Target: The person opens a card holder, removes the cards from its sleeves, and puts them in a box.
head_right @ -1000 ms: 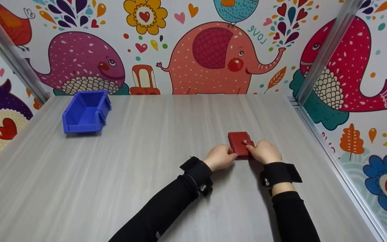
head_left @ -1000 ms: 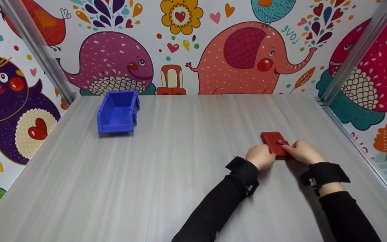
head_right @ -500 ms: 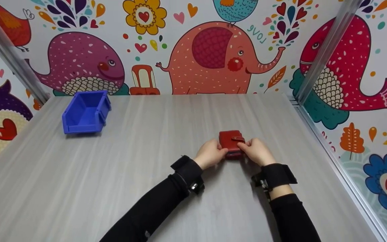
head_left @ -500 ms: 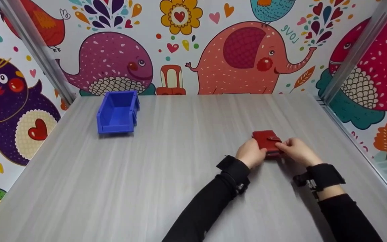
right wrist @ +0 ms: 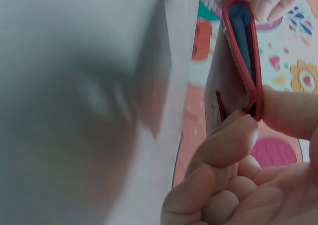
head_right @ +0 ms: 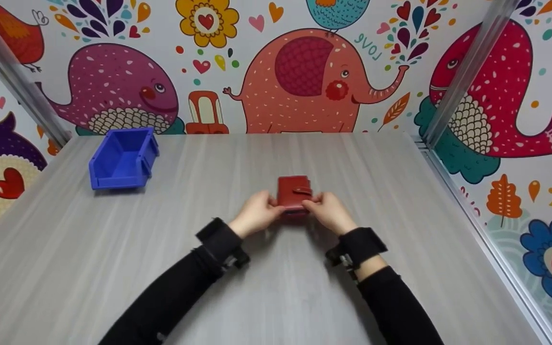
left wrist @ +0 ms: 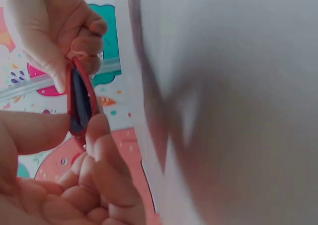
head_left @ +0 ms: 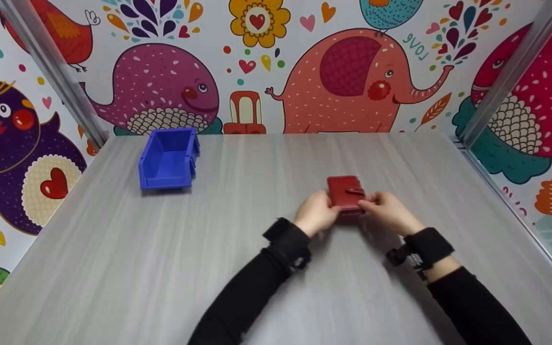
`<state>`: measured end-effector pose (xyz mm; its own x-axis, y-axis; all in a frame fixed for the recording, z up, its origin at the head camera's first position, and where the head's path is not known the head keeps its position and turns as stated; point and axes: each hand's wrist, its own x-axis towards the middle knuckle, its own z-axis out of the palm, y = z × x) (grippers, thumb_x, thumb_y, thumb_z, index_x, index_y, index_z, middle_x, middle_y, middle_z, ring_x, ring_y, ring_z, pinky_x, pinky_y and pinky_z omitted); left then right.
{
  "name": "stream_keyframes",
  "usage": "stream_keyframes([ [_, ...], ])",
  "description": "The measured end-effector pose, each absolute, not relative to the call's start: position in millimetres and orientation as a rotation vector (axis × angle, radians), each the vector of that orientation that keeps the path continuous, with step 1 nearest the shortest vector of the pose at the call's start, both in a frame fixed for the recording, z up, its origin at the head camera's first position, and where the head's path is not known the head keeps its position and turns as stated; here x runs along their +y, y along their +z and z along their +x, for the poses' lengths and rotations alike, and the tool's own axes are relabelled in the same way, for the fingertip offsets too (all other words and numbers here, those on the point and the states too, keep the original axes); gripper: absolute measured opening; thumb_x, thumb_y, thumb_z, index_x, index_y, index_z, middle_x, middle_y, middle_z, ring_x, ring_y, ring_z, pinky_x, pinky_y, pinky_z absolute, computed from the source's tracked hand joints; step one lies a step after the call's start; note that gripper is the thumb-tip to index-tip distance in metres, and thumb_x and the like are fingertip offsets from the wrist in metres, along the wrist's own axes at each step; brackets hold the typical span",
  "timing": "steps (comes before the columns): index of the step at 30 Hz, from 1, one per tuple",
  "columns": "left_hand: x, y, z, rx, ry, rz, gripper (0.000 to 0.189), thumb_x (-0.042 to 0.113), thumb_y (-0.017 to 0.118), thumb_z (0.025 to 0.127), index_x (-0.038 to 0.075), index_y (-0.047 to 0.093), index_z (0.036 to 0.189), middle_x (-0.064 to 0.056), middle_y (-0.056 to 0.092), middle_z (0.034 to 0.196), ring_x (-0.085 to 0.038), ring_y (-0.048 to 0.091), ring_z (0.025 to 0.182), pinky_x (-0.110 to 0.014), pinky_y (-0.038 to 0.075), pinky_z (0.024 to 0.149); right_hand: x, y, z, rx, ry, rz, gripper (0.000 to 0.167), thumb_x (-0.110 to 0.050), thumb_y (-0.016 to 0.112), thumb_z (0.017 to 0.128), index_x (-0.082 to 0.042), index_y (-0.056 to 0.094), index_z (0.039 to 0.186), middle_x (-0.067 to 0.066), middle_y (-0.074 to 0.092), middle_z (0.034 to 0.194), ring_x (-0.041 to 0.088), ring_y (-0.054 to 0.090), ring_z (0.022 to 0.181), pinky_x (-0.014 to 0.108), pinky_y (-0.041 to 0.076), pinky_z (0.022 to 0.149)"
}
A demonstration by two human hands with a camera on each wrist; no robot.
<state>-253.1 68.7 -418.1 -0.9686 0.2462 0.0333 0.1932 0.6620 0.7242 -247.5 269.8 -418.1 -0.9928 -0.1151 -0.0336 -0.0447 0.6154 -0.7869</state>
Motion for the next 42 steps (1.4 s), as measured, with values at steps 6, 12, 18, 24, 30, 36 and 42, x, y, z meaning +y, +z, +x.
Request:
stream_keyframes([
  [6,29,-416,-256,2.816,1.164,0.329,0.019,0.022,0.068,0.092,0.004,0.061,0.091,-0.003,0.062,0.081,-0.019,0.059,0.071,-0.033,0.049,0.069,232,-422,-257,2.725,-1.373,-0.206,0.021,-0.013,0.063,0.095,0.008,0.060,0.095,0.007,0.062,0.081,0.010,0.052,0.067,0.023,0.043,0.060],
  [12,0,-419,-257,2.849,1.125,0.321,0.020,0.021,0.070,0.091,0.004,0.060,0.088,-0.005,0.061,0.080,-0.022,0.058,0.074,-0.038,0.049,0.072,203,-427,-263,2.713,-1.338,-0.261,0.019,-0.013,0.063,0.095,0.006,0.058,0.094,0.005,0.060,0.080,0.010,0.050,0.068,0.023,0.042,0.061],
  [18,-17,-424,-256,2.846,1.079,0.295,0.020,0.020,0.070,0.090,0.006,0.057,0.083,-0.001,0.056,0.074,-0.019,0.054,0.069,-0.035,0.045,0.068,184,-431,-266,2.669,-1.302,-0.265,0.015,-0.010,0.062,0.095,0.003,0.056,0.092,0.004,0.059,0.078,0.011,0.050,0.066,0.023,0.042,0.060],
  [24,-25,-427,-256,2.861,1.007,0.274,0.020,0.018,0.069,0.089,0.008,0.055,0.079,-0.001,0.054,0.072,-0.019,0.052,0.065,-0.034,0.044,0.065,173,-435,-266,2.654,-1.250,-0.281,0.013,-0.008,0.062,0.094,0.001,0.055,0.089,0.004,0.058,0.075,0.011,0.050,0.064,0.023,0.040,0.058],
  [30,-29,-427,-254,2.869,0.937,0.280,0.020,0.017,0.068,0.088,0.009,0.054,0.077,-0.003,0.055,0.074,-0.020,0.051,0.066,-0.035,0.044,0.065,167,-438,-265,2.650,-1.214,-0.288,0.012,-0.006,0.062,0.093,0.000,0.056,0.085,0.002,0.056,0.069,0.011,0.049,0.060,0.023,0.039,0.055],
  [36,-30,-426,-254,2.857,0.874,0.281,0.018,0.017,0.068,0.088,0.010,0.056,0.077,-0.003,0.057,0.077,-0.020,0.051,0.067,-0.037,0.046,0.067,165,-438,-265,2.667,-1.129,-0.318,0.013,-0.006,0.063,0.092,0.001,0.058,0.083,0.001,0.054,0.069,0.012,0.047,0.061,0.023,0.038,0.055],
  [42,-32,-426,-254,2.868,0.847,0.313,0.014,0.016,0.068,0.086,0.009,0.059,0.078,-0.003,0.060,0.079,-0.020,0.052,0.067,-0.039,0.047,0.069,163,-438,-264,2.690,-1.064,-0.359,0.012,-0.006,0.063,0.091,0.002,0.060,0.082,0.002,0.054,0.071,0.013,0.048,0.063,0.023,0.038,0.057],
])
